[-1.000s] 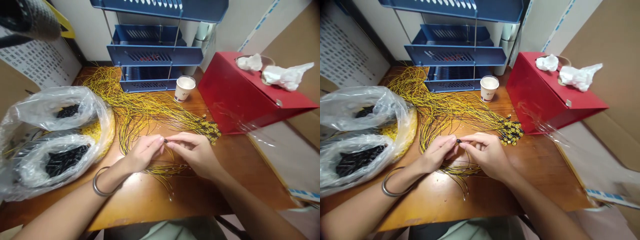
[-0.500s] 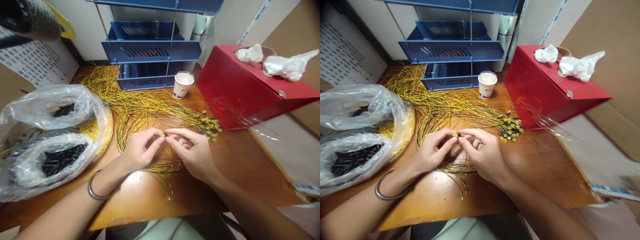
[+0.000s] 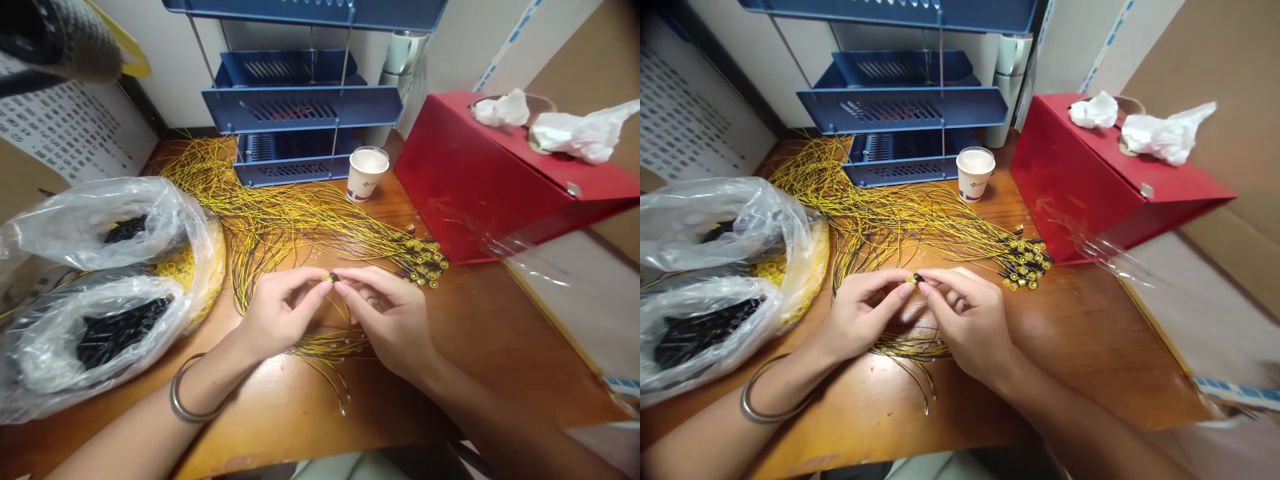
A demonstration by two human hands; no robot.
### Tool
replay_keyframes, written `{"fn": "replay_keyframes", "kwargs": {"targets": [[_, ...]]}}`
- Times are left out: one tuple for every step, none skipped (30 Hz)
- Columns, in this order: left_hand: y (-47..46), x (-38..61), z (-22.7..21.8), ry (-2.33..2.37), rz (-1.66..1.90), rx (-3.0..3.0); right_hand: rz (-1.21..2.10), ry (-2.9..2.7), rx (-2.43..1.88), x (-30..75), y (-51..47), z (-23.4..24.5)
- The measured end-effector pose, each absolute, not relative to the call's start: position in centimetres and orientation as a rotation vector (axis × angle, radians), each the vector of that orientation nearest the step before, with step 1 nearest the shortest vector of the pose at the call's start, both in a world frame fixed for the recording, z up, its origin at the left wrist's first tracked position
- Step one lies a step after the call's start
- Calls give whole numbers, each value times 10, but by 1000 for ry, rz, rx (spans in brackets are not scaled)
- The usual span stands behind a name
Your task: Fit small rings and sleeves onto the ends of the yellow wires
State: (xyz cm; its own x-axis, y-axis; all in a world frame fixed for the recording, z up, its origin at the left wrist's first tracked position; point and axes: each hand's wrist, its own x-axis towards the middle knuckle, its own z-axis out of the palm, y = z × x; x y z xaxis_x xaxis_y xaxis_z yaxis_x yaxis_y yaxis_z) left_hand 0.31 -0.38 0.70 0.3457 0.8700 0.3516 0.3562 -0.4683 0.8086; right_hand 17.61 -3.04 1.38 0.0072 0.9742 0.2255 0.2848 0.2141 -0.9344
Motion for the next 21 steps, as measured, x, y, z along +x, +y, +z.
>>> {"fn": "replay_keyframes", "kwargs": {"targets": [[-4,4,7,1081,1048,1954,874,-1477,-1254,176,-31,14],[-5,4,7,1088,1036,1924,892,-1472,-1246,176,-31,15],[-5,5,7,1086,1032,1898,915,-1463,-1235,176,-31,15],[-5,6,7,1078,1033,1878,936,-1452,-1226,176,-31,16],[-5,6,8,1067,1033,1864,957,-1441,-1222,176,-31,18],[-5,6,9,1058,1032,1853,977,-1429,-1223,176,-31,19],[-4,7,10,1051,1030,1847,994,-1415,-1232,176,-30,20],[-4,7,10,1045,1032,1843,1009,-1399,-1245,176,-30,22],[-4,7,11,1039,1037,1840,1024,-1380,-1258,176,-29,23],[-3,8,11,1032,1044,1838,1039,-1363,-1266,176,-29,24],[-3,8,11,1025,1054,1837,1053,-1346,-1271,176,-28,24],[-3,8,11,1019,1066,1838,1063,-1331,-1269,176,-28,24],[-3,9,11,1013,1074,1844,1069,-1320,-1264,176,-27,25],[-3,9,11,1013,1078,1854,1073,-1312,-1258,176,-27,25],[-3,9,10,1016,1080,1868,1078,-1307,-1255,176,-27,24],[-3,9,10,1021,1082,1885,1082,-1304,-1251,177,-27,24],[-3,9,10,1026,1084,1905,1086,-1303,-1248,177,-27,24],[-3,10,9,1030,1085,1925,1088,-1306,-1244,178,-27,24],[-3,10,9,1032,1089,1945,1089,-1309,-1243,178,-27,24],[-3,10,9,1032,1094,1963,1089,-1314,-1243,179,-27,24],[-2,10,9,1030,1097,1981,1090,-1316,-1246,180,-27,24]]}}
